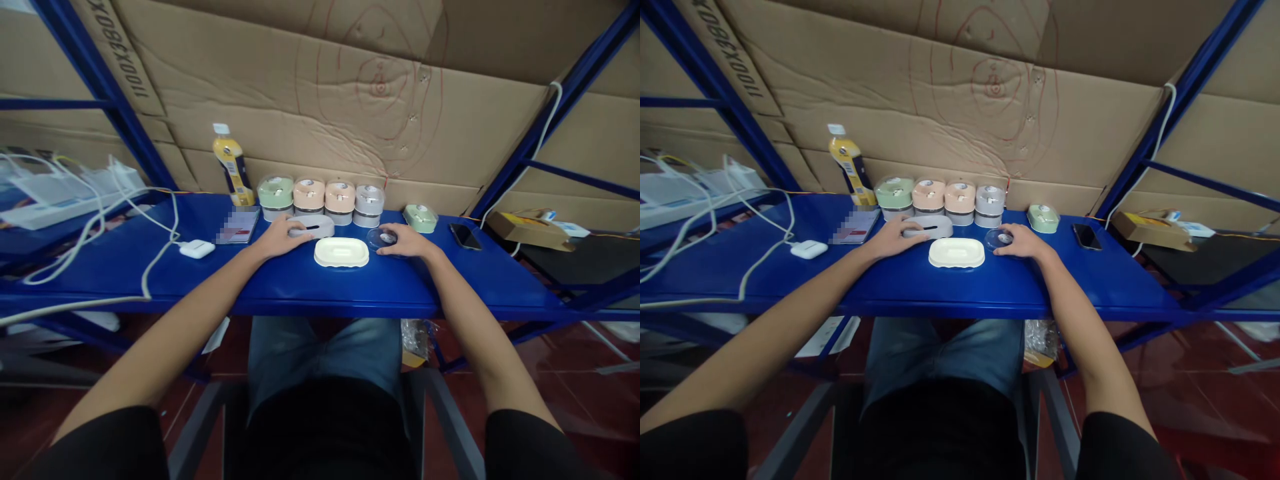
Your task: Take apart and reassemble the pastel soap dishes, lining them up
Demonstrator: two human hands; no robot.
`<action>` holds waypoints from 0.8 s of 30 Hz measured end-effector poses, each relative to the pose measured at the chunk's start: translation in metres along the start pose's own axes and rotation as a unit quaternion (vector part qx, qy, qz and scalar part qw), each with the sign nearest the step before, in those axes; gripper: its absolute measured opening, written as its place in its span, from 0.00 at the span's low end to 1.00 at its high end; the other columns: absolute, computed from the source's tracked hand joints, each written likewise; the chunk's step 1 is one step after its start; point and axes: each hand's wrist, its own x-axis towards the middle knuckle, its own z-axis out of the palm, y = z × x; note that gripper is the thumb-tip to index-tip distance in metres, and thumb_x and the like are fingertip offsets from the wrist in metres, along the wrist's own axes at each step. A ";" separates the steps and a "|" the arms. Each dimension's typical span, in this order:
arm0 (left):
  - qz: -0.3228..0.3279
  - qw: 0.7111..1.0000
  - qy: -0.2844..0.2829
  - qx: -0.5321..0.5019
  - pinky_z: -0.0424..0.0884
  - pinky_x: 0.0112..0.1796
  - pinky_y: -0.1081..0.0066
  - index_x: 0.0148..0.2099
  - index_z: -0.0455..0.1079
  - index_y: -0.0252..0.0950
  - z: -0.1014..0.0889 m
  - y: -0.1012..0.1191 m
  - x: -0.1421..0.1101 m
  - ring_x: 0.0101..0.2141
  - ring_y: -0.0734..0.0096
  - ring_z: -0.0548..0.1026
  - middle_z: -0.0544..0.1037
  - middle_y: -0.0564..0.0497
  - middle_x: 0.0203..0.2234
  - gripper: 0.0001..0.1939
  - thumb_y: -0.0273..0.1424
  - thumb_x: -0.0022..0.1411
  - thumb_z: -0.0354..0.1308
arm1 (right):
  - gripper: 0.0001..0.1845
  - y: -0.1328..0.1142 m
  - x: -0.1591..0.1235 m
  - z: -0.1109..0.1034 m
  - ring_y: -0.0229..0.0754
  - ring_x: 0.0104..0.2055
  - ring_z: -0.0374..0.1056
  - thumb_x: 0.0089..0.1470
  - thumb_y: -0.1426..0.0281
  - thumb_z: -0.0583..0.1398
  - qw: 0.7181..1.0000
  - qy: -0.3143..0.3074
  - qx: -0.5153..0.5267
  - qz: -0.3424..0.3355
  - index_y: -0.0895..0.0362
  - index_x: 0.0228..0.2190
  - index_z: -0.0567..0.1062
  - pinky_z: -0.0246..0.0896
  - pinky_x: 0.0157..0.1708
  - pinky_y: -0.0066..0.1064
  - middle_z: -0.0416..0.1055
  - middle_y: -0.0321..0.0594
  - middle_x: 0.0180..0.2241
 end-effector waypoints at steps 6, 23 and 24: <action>-0.005 1.000 -0.004 -0.004 0.73 0.65 0.44 0.44 0.84 0.39 0.000 0.001 0.001 0.55 0.42 0.79 0.77 0.44 0.48 0.25 0.51 0.52 0.79 | 0.55 0.000 -0.001 -0.003 0.68 0.62 0.77 0.45 0.48 0.79 0.999 -0.019 -0.010 0.027 0.56 0.69 0.75 0.72 0.65 0.58 0.79 0.57 0.62; 0.119 0.988 -0.051 -0.087 0.71 0.67 0.43 0.68 0.68 0.38 0.030 0.069 -0.023 0.66 0.37 0.76 0.77 0.37 0.66 0.44 0.52 0.57 0.76 | 0.45 -0.051 -0.005 -0.005 0.60 0.59 0.77 0.55 0.44 0.72 0.969 0.121 0.154 -0.149 0.51 0.67 0.78 0.76 0.57 0.54 0.78 0.51 0.62; 0.114 0.988 -0.053 -0.092 0.71 0.67 0.43 0.70 0.67 0.38 0.031 0.068 -0.022 0.67 0.36 0.75 0.76 0.36 0.67 0.47 0.53 0.56 0.77 | 0.45 -0.060 -0.003 -0.002 0.60 0.59 0.77 0.54 0.44 0.73 0.969 0.111 0.145 -0.169 0.51 0.67 0.79 0.75 0.59 0.55 0.78 0.51 0.62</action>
